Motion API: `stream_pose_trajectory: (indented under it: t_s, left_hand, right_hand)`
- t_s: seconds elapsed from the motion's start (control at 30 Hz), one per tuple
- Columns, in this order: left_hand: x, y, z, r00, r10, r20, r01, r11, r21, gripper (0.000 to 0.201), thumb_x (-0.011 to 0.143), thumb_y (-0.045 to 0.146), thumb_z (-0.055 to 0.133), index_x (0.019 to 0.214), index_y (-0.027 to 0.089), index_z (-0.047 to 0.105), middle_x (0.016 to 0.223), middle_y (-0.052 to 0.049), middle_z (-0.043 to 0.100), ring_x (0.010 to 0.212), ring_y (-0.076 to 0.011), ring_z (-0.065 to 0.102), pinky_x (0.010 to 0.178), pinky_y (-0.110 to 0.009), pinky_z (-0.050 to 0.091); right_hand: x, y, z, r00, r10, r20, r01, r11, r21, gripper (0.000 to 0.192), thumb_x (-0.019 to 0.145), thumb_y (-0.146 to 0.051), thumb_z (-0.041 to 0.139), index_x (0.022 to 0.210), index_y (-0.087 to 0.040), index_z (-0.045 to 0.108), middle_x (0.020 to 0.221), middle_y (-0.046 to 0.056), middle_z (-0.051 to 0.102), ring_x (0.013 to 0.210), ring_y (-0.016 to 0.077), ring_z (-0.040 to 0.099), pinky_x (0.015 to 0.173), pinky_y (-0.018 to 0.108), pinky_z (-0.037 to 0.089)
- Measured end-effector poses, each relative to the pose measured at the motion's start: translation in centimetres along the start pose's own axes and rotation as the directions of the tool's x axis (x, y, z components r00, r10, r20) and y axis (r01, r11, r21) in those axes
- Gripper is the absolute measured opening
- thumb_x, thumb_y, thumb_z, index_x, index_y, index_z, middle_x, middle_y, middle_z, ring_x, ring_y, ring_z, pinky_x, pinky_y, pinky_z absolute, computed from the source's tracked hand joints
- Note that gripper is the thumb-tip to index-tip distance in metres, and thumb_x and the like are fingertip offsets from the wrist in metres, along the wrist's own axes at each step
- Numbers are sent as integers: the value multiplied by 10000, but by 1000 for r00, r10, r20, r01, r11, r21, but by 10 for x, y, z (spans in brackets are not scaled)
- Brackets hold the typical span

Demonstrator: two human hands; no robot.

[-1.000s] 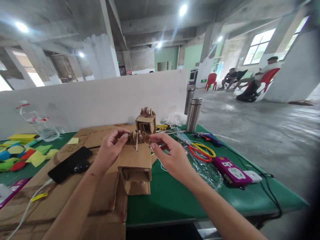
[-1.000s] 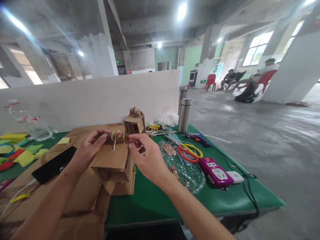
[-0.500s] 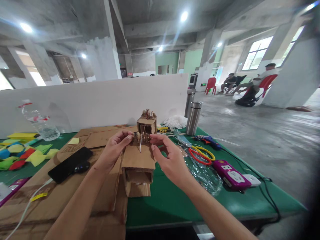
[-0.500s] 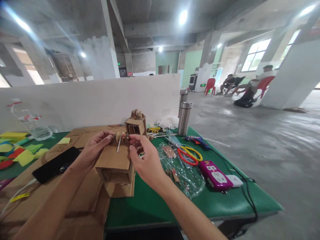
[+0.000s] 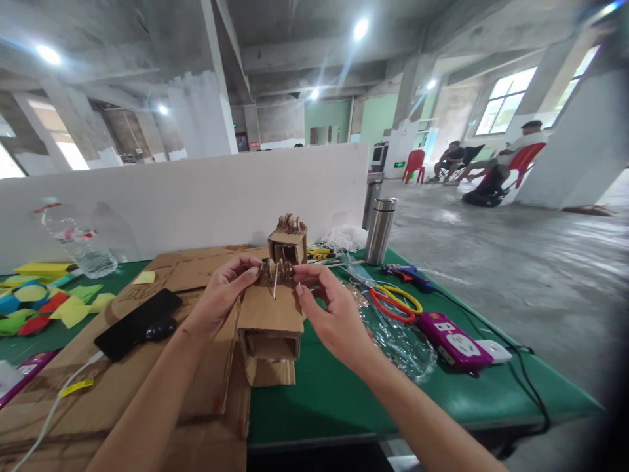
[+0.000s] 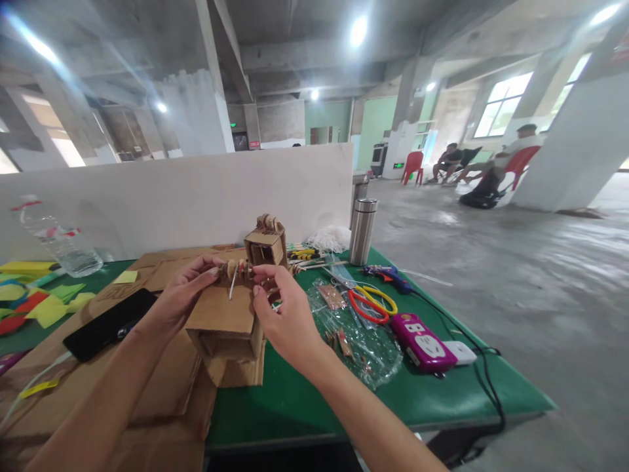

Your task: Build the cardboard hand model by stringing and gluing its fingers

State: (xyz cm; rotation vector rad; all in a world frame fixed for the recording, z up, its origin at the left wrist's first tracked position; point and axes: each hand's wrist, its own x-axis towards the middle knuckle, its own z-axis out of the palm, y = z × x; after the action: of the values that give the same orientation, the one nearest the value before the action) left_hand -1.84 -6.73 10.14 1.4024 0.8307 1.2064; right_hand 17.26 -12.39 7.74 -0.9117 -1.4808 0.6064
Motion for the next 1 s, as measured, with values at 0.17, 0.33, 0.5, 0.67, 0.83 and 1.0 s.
stream_pose_trajectory:
  t_s: [0.17, 0.33, 0.5, 0.67, 0.83, 1.0]
  left_hand:
    - [1, -1, -1, 1000, 19, -1, -19, 1000, 20, 327, 695, 413, 827, 879, 204, 655, 778, 30, 649, 670, -106, 573, 616, -202, 444]
    - [-5, 2, 1, 998, 57, -5, -57, 997, 47, 324, 746, 429, 786, 960, 221, 661, 917, 1, 687, 790, -141, 615, 709, -234, 473]
    - [-10, 13, 6, 991, 129, 22, -130, 951, 281, 366, 768, 458, 759, 1025, 207, 684, 1008, -49, 714, 920, -205, 638, 801, -289, 489]
    - [-11, 15, 9, 985, 173, 14, -166, 919, 357, 312, 793, 450, 726, 981, 205, 680, 983, -44, 708, 905, -197, 635, 798, -286, 486]
    - [-13, 12, 9, 989, 151, -2, -144, 946, 292, 310, 800, 450, 720, 981, 207, 652, 963, -37, 682, 822, -168, 614, 722, -266, 483]
    - [-12, 10, 10, 990, 138, -7, -132, 960, 247, 322, 779, 448, 744, 975, 209, 654, 971, -38, 685, 795, -164, 615, 682, -254, 481]
  right_hand:
    - [0, 0, 0, 1000, 10, -2, -10, 1000, 13, 220, 897, -298, 516, 1087, -197, 565, 956, 59, 617, 720, 156, 590, 577, 283, 499]
    - [-1, 1, 0, 1000, 8, 4, -8, 1000, 10, 217, 899, -299, 513, 1089, -204, 559, 953, 54, 618, 729, 160, 589, 588, 292, 499]
    - [-1, 1, 0, 1000, 15, 21, -16, 999, 28, 226, 899, -293, 516, 1105, -208, 553, 970, 55, 625, 731, 160, 588, 621, 309, 506]
    - [0, 1, 0, 1000, 14, 23, -14, 1000, 25, 228, 901, -297, 515, 1104, -203, 558, 982, 60, 624, 734, 161, 585, 609, 308, 493]
    - [1, 2, 0, 1000, 7, 28, -8, 999, 34, 219, 905, -296, 511, 1097, -201, 558, 972, 55, 622, 720, 155, 582, 609, 308, 492]
    - [1, 2, 0, 999, -8, 31, 7, 1000, 25, 214, 912, -286, 507, 1101, -201, 559, 992, 60, 630, 734, 155, 590, 619, 304, 501]
